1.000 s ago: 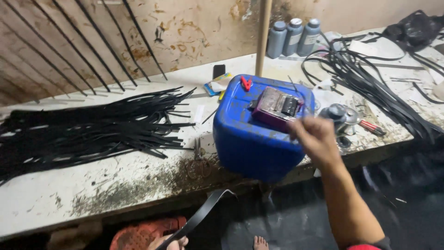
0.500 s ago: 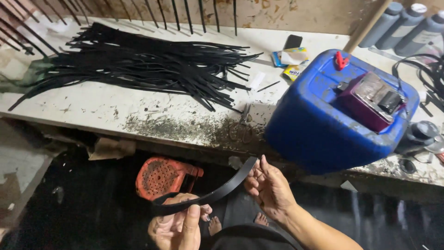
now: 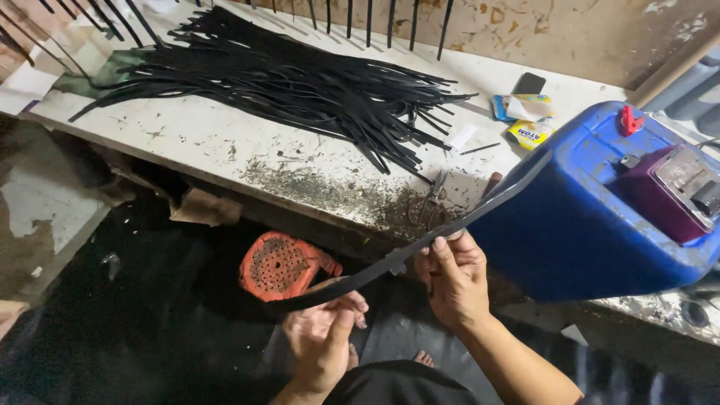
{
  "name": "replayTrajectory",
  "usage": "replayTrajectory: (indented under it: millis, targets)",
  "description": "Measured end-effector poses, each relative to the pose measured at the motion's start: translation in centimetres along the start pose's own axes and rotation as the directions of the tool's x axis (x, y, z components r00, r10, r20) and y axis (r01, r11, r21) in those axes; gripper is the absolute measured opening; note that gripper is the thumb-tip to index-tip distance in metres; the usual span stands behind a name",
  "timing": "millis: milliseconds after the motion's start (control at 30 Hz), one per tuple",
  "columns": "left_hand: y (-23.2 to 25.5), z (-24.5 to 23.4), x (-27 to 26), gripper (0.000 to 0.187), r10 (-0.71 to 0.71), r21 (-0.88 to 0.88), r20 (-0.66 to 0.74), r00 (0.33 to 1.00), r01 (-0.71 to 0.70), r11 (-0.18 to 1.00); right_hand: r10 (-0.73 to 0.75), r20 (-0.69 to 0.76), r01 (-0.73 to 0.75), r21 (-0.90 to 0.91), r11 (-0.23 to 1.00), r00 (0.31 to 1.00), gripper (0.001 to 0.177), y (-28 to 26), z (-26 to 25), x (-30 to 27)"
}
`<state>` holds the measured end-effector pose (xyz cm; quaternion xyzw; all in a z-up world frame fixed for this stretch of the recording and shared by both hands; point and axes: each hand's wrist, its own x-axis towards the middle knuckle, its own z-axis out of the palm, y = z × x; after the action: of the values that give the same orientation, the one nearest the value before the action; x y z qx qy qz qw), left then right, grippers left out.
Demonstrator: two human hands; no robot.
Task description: The person picks up black rubber strips from a table, applies a dark substance to them using a small roller on a blue container, and then hangs the treated strips on a wall rack using colorful clothespins. The process is repeated for multiple strips.
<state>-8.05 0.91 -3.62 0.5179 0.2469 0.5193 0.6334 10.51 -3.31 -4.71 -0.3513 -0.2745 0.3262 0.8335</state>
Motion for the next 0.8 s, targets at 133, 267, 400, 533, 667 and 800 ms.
replayTrajectory:
  millis: [133,267,400,533,667,800]
  targets:
    - [-1.0,1.4,0.6,0.018,0.003,0.0,0.056,0.998,-0.003,1.0,-0.039,0.036,0.038,0.009,0.999,0.999,0.009,1.0,0.2,-0.5]
    - [-1.4,2.9,1.3,0.016,0.049,-0.07,0.009,0.999,-0.048,0.996,-0.077,0.024,0.077,-0.005,0.997,0.997,0.009,1.6,0.0,-0.8]
    - [-1.0,3.1,1.2,0.03,-0.037,0.051,-0.086,0.996,0.042,0.998,-0.138,0.057,0.142,-0.058,0.988,0.989,0.01,0.9,0.8,-1.0]
    - [-0.1,2.8,1.1,0.031,0.004,0.096,-0.123,0.992,0.008,0.995,-0.179,-0.052,0.177,-0.031,0.984,0.983,0.012,0.1,-0.6,-0.2]
    - [-0.1,2.4,0.7,0.038,0.021,0.166,-0.173,0.985,0.008,0.986,-0.234,-0.164,0.238,0.0,0.971,0.958,0.013,-2.2,-2.5,1.8]
    - [-0.5,2.2,0.5,0.029,-0.041,0.18,-0.24,0.97,0.086,0.98,-0.34,-0.274,0.316,-0.127,0.94,0.9,0.014,-4.2,-3.4,2.9]
